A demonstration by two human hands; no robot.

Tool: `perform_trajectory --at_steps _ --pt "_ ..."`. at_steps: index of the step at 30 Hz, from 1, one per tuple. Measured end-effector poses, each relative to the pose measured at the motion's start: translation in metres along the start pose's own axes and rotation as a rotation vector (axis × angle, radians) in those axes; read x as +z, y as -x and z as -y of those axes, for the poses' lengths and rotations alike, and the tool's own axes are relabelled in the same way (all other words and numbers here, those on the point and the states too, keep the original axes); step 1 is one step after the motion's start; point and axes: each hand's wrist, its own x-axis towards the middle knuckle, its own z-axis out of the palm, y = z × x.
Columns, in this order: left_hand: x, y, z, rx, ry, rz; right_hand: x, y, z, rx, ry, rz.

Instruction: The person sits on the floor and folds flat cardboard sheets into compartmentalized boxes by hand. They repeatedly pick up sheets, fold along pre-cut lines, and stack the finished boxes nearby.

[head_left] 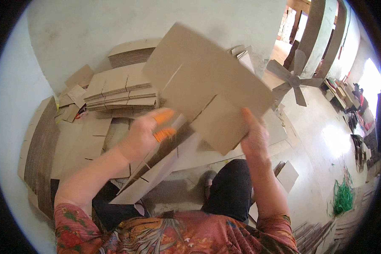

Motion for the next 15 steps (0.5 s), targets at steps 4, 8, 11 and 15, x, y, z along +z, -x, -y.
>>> perform_trajectory --at_steps 4,8,11,15 --pt "-0.004 0.013 0.031 -0.469 0.185 0.215 -0.036 0.002 0.017 -0.211 0.086 0.038" --pt "-0.012 0.011 0.018 -0.551 0.095 0.401 -0.048 0.011 0.016 -0.249 0.174 0.05" --pt "-0.019 0.024 0.022 -0.364 0.042 0.312 -0.062 0.01 0.007 -0.272 0.175 0.039" --pt "-0.031 0.031 0.01 -0.421 -0.073 0.323 -0.07 0.012 -0.004 -0.324 0.402 0.047"
